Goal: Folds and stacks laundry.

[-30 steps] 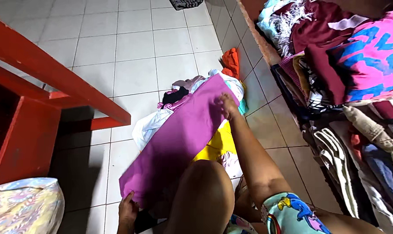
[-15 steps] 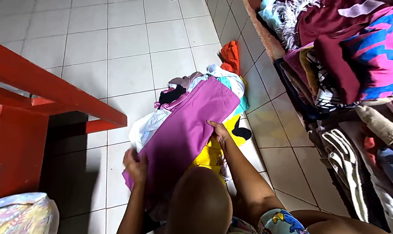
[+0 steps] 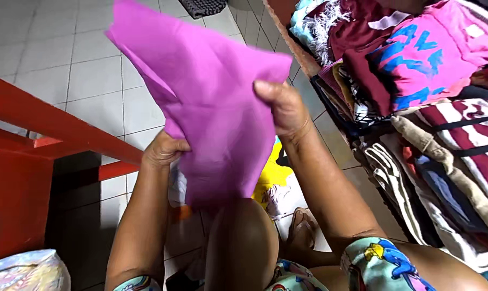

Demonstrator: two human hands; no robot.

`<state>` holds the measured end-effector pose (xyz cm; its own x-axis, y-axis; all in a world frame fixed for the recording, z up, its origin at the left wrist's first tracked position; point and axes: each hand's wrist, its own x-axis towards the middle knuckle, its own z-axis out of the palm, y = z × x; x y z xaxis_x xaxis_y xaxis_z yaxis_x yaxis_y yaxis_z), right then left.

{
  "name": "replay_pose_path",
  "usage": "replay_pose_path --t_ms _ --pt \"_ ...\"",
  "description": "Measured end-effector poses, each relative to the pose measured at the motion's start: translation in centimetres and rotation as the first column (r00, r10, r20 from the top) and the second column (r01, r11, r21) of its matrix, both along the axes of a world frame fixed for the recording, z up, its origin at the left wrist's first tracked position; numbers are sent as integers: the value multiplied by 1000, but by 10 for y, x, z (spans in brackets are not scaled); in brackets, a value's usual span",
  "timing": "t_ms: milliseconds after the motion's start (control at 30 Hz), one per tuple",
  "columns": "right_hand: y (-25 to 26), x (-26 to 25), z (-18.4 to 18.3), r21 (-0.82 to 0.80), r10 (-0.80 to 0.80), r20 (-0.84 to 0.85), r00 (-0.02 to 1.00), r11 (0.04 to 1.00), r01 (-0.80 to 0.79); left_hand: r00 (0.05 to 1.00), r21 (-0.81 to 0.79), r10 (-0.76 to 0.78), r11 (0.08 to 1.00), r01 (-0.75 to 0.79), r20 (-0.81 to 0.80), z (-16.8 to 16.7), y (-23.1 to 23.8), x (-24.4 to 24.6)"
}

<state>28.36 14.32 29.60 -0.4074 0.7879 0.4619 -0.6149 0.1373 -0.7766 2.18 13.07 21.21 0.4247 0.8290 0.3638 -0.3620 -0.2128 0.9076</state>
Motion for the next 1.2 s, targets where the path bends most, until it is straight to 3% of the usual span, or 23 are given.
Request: replay_pose_path --t_ms 100,167,267,333,467,567,700,867,967,1033,1200 --pt "7 22 -7 -15 -33 64 997 999 34 980 128 183 973 -192 80 42 -15 9" --pt "-4 40 -33 -2 86 215 973 996 -88 956 103 285 951 -291 73 64 -31 12" --pt "-12 57 -47 173 359 193 913 904 -392 914 12 405 914 -406 25 87 -47 16" --pt "-15 57 -31 241 347 207 915 888 -391 889 9 458 889 -458 23 100 -49 19" --pt "-15 49 8 -44 -35 347 937 998 53 834 88 539 842 -532 -115 122 -27 21" --pt "18 40 14 -238 -255 462 850 887 395 777 -14 508 834 -552 -371 123 13 26" --pt "44 43 46 -134 -449 514 730 799 586 710 -26 483 817 -576 -513 150 58 40" --pt "51 54 75 20 -628 422 654 728 686 713 75 579 794 -603 -396 181 74 59" --pt "40 59 52 45 -617 476 626 728 684 702 52 568 792 -609 -430 157 68 62" --pt "24 58 17 -52 -544 567 619 726 686 698 -37 515 791 -610 -498 114 56 58" --pt "-25 52 -139 -334 -143 827 544 654 679 670 -381 229 675 -632 -706 -71 -12 46"
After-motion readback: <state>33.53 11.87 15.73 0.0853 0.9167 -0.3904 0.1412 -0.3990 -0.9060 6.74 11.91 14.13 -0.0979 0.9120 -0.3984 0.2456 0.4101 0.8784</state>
